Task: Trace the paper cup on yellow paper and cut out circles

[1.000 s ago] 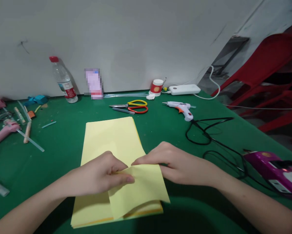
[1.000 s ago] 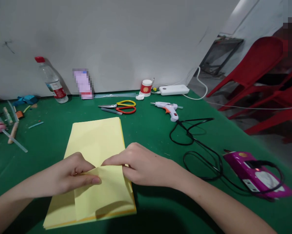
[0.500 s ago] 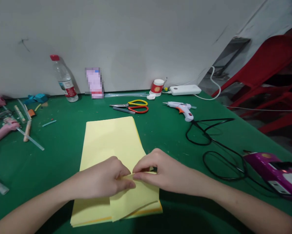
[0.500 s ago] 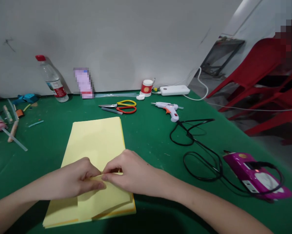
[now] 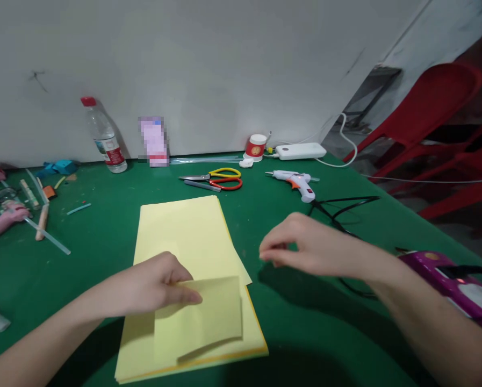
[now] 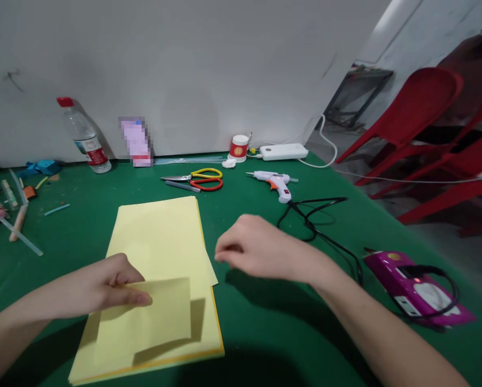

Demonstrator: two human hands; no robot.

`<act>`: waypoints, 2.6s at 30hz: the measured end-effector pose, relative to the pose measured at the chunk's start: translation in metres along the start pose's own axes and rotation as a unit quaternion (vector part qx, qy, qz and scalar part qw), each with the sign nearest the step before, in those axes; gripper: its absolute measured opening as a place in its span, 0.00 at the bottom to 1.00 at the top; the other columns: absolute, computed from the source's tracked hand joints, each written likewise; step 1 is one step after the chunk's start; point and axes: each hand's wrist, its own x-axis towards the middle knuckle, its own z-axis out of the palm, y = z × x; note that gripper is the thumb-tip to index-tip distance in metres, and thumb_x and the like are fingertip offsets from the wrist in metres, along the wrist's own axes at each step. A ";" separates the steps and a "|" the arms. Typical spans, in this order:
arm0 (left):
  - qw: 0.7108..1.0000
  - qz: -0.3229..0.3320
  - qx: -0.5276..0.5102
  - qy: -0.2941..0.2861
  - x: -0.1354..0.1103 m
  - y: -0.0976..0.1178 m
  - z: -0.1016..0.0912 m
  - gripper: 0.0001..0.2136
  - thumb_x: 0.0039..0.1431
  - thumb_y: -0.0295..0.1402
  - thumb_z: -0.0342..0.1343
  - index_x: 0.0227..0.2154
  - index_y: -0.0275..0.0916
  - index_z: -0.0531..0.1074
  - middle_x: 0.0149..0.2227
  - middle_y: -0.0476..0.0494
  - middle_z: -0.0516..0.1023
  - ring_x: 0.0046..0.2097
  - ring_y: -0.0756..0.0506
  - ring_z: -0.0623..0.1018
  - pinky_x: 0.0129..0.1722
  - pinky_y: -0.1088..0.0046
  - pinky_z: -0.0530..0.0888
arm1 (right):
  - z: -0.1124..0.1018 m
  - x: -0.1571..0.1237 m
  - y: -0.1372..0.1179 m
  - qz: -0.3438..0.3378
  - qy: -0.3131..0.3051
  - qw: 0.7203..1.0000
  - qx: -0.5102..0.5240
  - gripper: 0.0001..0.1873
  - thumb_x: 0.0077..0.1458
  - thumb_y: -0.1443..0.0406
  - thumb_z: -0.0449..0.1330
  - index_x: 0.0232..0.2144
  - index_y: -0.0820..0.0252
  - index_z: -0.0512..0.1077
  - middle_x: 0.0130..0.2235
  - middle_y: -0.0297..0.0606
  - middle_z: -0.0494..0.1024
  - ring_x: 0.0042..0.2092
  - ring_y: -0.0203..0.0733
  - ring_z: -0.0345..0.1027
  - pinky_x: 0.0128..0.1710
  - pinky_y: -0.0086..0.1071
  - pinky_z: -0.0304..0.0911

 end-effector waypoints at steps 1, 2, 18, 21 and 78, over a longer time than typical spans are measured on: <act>1.000 0.002 -0.002 0.006 0.001 -0.001 0.000 0.22 0.55 0.43 0.50 0.15 0.38 0.48 0.16 0.56 0.44 0.19 0.55 0.47 0.18 0.73 0.46 | -0.003 0.000 0.003 0.027 0.038 0.999 0.010 0.13 0.52 0.66 0.54 0.20 0.62 0.73 0.19 0.34 0.74 0.20 0.33 0.63 0.21 0.26 0.54; 1.000 0.006 -0.006 0.012 0.004 -0.002 0.000 0.22 0.55 0.44 0.50 0.15 0.38 0.48 0.16 0.56 0.44 0.19 0.55 0.47 0.18 0.73 0.46 | -0.004 0.000 0.004 0.048 0.071 0.996 0.034 0.12 0.52 0.65 0.54 0.21 0.62 0.73 0.20 0.34 0.75 0.22 0.34 0.65 0.21 0.26 0.56; 0.991 0.058 0.049 0.111 0.022 0.003 0.022 0.20 0.57 0.42 0.46 0.15 0.38 0.50 0.16 0.57 0.46 0.19 0.55 0.48 0.17 0.76 0.47 | 0.047 0.014 -0.034 0.007 0.165 0.958 0.235 0.06 0.47 0.72 0.57 0.24 0.61 0.74 0.27 0.33 0.78 0.30 0.35 0.71 0.32 0.25 0.64; 0.984 0.077 0.096 0.128 0.022 0.005 0.027 0.19 0.59 0.41 0.42 0.16 0.37 0.53 0.15 0.57 0.47 0.19 0.55 0.49 0.17 0.77 0.48 | 0.051 0.013 -0.036 -0.008 0.177 0.961 0.214 0.06 0.46 0.73 0.56 0.23 0.61 0.73 0.26 0.32 0.78 0.29 0.34 0.70 0.31 0.25 0.63; 0.924 0.102 0.077 0.360 0.020 -0.010 -0.032 0.08 0.51 0.34 0.55 0.26 0.35 0.75 0.30 0.45 0.79 0.31 0.46 0.76 0.33 0.74 0.69 | -0.001 0.000 -0.005 -0.026 0.385 0.922 -0.016 0.08 0.51 0.68 0.57 0.25 0.56 0.75 0.28 0.34 0.79 0.29 0.41 0.73 0.27 0.30 0.65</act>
